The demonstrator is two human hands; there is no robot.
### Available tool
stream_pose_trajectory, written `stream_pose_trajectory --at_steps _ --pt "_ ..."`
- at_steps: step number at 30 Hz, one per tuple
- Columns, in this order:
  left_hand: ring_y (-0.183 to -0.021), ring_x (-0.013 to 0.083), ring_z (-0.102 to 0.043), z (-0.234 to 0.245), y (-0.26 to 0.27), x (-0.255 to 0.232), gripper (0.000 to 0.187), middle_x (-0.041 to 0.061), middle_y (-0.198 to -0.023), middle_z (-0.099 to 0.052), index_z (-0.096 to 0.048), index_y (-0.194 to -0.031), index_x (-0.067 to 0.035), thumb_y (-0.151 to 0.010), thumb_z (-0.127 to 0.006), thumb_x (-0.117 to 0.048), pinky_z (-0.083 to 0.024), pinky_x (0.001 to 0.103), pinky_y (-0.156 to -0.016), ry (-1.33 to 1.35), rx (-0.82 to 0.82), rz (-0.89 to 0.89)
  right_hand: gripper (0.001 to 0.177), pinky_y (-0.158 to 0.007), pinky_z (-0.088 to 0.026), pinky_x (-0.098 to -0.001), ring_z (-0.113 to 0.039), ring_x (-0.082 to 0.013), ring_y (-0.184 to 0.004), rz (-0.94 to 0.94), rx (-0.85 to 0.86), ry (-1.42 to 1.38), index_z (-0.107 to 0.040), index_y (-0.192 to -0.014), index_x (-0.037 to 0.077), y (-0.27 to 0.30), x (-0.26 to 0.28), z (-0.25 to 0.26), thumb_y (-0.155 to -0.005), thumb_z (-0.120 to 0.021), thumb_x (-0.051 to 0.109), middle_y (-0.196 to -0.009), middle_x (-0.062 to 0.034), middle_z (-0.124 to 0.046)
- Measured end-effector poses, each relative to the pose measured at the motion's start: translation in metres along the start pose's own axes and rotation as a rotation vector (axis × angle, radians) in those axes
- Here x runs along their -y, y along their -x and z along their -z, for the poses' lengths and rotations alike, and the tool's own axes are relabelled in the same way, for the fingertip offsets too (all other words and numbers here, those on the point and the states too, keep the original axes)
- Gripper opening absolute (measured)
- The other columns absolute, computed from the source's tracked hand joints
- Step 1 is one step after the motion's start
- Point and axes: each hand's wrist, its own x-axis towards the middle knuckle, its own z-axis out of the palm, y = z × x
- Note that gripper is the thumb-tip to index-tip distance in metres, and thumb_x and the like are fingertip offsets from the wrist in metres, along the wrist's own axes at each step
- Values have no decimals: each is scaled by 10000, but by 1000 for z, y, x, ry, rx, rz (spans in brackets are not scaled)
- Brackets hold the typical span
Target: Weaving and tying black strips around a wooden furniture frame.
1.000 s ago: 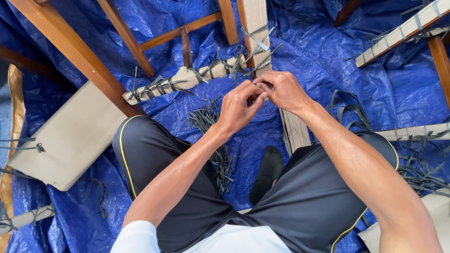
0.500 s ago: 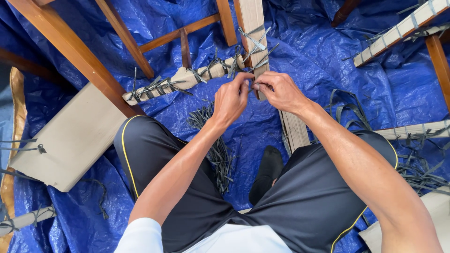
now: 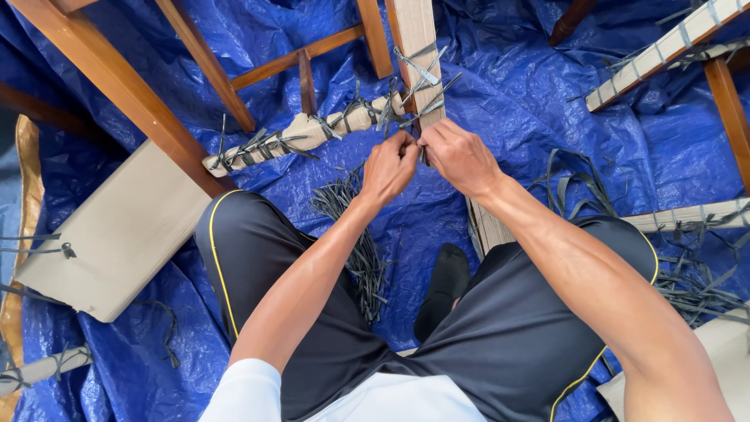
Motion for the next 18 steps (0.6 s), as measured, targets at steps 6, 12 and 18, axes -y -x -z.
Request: stream_pose_trajectory --at_steps 6,12,18 --pt "-637 80 -498 -24 -16 38 523 -29 -700 -594 -760 -903 -44 -1005 -635 -541 -410 275 -573 523 142 370 165 -762 -546 -432 -666 -347 -958 51 -42 -47 -615 -1006 14 1 0 1 -875 -701 -39 -951 -128 -668" --pt "-514 21 -322 -22 -6 27 254 -111 -643 -416 -681 -856 -153 -880 -763 -392 -217 238 -453 1084 196 593 151 -774 -543 -424 -666 -331 -956 -9 -71 -122 -623 -989 17 -1 8 10 -885 -699 -61 -963 -117 -681" --pt "-489 51 -313 -37 -6 54 285 -76 -627 -405 -591 -832 -116 -863 -801 -306 -232 247 -430 1119 -35 680 111 -747 -531 -450 -662 -353 -924 -120 -61 -81 -635 -970 23 0 14 15 -905 -723 1 -939 -141 -673"
